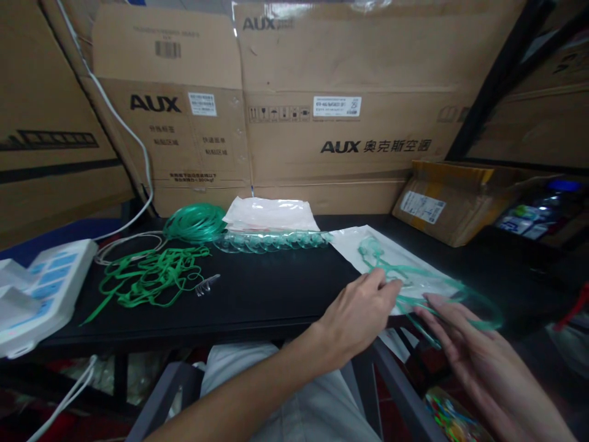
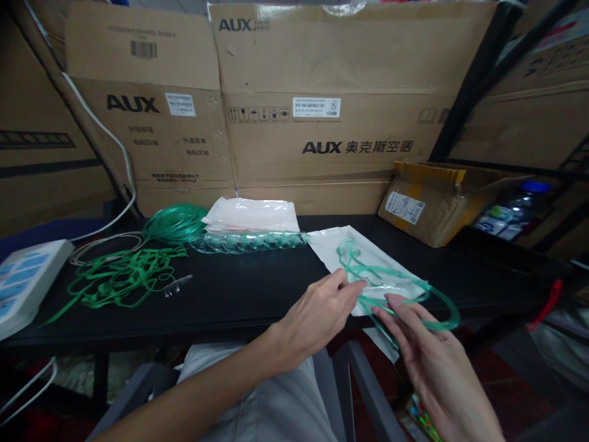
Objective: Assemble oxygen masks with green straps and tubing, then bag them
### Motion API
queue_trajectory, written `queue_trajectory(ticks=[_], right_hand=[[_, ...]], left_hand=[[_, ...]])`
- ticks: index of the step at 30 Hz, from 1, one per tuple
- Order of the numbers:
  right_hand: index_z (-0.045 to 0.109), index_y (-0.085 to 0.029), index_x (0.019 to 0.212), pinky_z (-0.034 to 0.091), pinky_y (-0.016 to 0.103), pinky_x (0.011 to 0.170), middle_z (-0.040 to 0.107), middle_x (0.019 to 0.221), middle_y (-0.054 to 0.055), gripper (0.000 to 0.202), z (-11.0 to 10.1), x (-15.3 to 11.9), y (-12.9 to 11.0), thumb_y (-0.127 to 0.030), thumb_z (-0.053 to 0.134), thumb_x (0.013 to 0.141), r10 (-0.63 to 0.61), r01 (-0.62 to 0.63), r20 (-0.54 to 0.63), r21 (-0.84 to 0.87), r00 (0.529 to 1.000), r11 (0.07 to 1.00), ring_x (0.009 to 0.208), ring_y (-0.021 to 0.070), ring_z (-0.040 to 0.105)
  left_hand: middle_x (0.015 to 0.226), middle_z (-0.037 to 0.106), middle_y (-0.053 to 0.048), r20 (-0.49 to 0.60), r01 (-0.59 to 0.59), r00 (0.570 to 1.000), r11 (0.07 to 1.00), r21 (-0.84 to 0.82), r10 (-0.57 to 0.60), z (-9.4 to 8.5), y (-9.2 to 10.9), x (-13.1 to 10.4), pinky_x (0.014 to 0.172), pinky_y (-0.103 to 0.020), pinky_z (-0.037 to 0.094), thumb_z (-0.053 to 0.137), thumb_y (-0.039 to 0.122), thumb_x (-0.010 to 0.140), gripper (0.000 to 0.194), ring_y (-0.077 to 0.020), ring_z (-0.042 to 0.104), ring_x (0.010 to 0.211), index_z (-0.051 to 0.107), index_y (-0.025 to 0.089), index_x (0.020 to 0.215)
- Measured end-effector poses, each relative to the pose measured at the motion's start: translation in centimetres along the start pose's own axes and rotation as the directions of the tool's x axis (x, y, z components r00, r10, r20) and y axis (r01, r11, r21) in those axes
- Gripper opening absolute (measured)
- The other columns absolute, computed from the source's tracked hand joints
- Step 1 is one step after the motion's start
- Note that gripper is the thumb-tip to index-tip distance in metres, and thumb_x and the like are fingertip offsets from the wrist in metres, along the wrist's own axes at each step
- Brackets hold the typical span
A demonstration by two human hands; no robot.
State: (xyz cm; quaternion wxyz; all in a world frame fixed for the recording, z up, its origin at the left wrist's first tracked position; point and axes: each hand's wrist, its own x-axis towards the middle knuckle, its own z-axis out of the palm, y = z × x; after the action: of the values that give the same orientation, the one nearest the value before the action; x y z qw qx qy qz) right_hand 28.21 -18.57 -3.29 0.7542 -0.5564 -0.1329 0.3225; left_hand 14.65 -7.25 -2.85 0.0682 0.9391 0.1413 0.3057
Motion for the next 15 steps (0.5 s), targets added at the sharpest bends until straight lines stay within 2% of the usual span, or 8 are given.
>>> queue_trajectory(ticks=[2,5,11,15], right_hand=[[0.078,-0.021,0.079,0.059,0.019,0.094,0.076,0.108,0.003,0.025,0.9,0.1,0.5,-0.035,0.092,0.063,-0.040,0.040,0.070,-0.002,0.997,0.999,0.128,0.0276,0.060],[0.078,-0.019,0.080,0.057,0.023,0.099,0.077,0.107,0.004,0.028,2.1,0.4,1.2,-0.033,0.093,0.061,-0.037,0.039,0.131,-0.007,0.991,0.999,0.126,0.0270,0.062],[0.079,-0.018,0.085,0.056,0.025,0.096,0.079,0.099,0.005,0.040,3.2,1.2,0.6,-0.036,0.095,0.053,-0.076,0.099,0.174,-0.129,0.982,0.987,0.108,0.0257,0.071],[0.078,-0.018,0.093,0.059,0.032,0.091,0.079,0.104,0.007,0.043,2.9,2.3,0.6,-0.035,0.091,0.056,-0.119,0.156,0.193,-0.193,0.974,0.969,0.109,0.0301,0.070]], left_hand=[[0.104,0.059,-0.006,-0.028,-0.019,0.999,1.000,-0.024,0.018,0.1,0.2,0.3,0.082,-0.025,0.057,0.039,0.015,0.104,0.027,-0.0162,0.064,0.088,0.061,0.015,0.119],[0.104,0.059,-0.007,-0.043,-0.046,0.998,0.998,-0.035,0.044,0.2,0.3,0.8,0.086,-0.028,0.058,0.040,0.015,0.103,0.025,-0.0176,0.064,0.092,0.062,0.013,0.116],[0.102,0.059,-0.006,-0.034,-0.042,0.999,0.995,-0.090,0.039,0.5,-0.1,1.0,0.086,-0.030,0.060,0.040,0.014,0.102,0.027,-0.0176,0.064,0.092,0.063,0.015,0.116],[0.105,0.059,-0.007,-0.027,-0.078,0.997,0.987,-0.141,0.075,0.7,0.2,1.2,0.087,-0.030,0.060,0.040,0.014,0.102,0.028,-0.0173,0.064,0.093,0.063,0.015,0.118]])
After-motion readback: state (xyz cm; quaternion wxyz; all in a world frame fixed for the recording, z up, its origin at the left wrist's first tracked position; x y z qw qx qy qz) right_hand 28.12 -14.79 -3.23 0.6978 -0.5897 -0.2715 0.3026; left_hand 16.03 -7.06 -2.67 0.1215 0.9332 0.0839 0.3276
